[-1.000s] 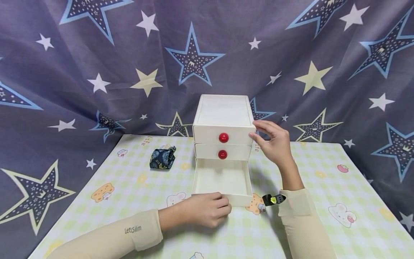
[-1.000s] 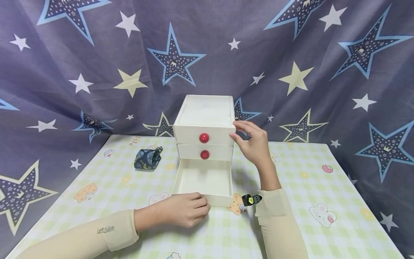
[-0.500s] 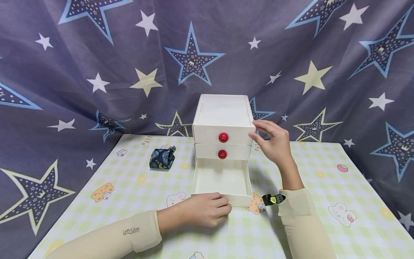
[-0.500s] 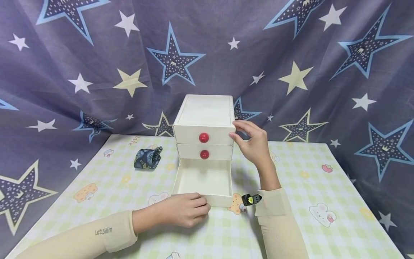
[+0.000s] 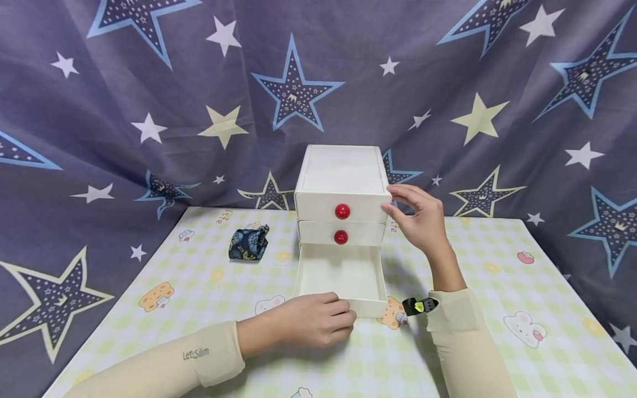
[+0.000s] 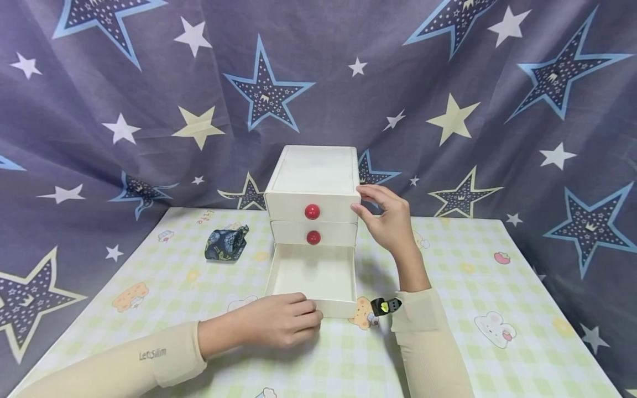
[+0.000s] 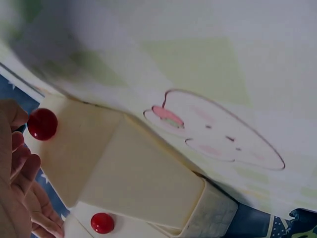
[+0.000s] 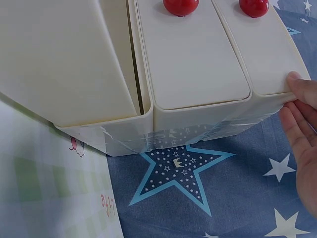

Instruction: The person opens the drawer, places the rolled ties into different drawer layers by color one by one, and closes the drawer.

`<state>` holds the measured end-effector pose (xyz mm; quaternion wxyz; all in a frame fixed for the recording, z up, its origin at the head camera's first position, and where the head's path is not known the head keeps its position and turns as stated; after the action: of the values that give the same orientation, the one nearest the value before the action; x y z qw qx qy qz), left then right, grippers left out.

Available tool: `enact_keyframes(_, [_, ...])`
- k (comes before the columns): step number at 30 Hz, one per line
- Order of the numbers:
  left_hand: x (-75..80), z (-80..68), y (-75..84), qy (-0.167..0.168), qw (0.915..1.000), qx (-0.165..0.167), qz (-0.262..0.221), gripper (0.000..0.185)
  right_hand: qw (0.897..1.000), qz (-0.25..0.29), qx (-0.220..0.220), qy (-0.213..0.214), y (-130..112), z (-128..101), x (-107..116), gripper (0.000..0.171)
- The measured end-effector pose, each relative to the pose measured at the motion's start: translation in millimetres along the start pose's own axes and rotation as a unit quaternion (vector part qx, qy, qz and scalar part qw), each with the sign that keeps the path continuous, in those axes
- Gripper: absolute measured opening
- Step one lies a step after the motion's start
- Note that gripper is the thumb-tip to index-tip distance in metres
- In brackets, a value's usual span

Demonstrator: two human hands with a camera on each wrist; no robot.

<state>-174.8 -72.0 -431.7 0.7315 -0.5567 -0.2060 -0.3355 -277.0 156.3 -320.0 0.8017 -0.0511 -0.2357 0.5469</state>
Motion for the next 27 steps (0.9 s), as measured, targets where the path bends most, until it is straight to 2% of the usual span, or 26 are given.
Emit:
enact_keyframes(9, [7.3, -0.8, -12.5, 0.0, 0.9998, 0.013, 0.012, 0.031, 1.0, -0.001, 0.001, -0.003, 1.0, -0.7, -0.4, 0.034])
enact_keyframes(16, [13.9, -4.5, -28.3, 0.002, 0.9994, 0.029, 0.017, 0.03, 1.0, -0.004, 0.004, 0.002, 0.3, -2.0, 1.5, 0.034])
enact_keyframes(20, [16.4, -12.3, -38.9, -0.013, 0.9988, 0.041, 0.024, 0.028, 1.0, -0.001, 0.004, 0.002, 0.1, -1.4, 1.4, 0.034])
enact_keyframes(27, [16.2, -33.7, -58.5, -0.03, 0.9959, 0.084, 0.012, 0.031, 1.0, -0.002, 0.007, 0.003, -0.1, -0.5, 0.2, 0.034])
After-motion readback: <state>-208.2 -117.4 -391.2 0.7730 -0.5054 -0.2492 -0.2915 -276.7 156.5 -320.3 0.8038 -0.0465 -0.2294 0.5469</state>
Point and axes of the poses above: each hand's wrist, its own z-axis towards the middle knuckle, its own x-axis out of the back of the hand, y = z × x, the point moved 3 cm from there along z, towards the middle knuckle, and after that the axes turned 8 degrees about x, right-handed, at the moved point
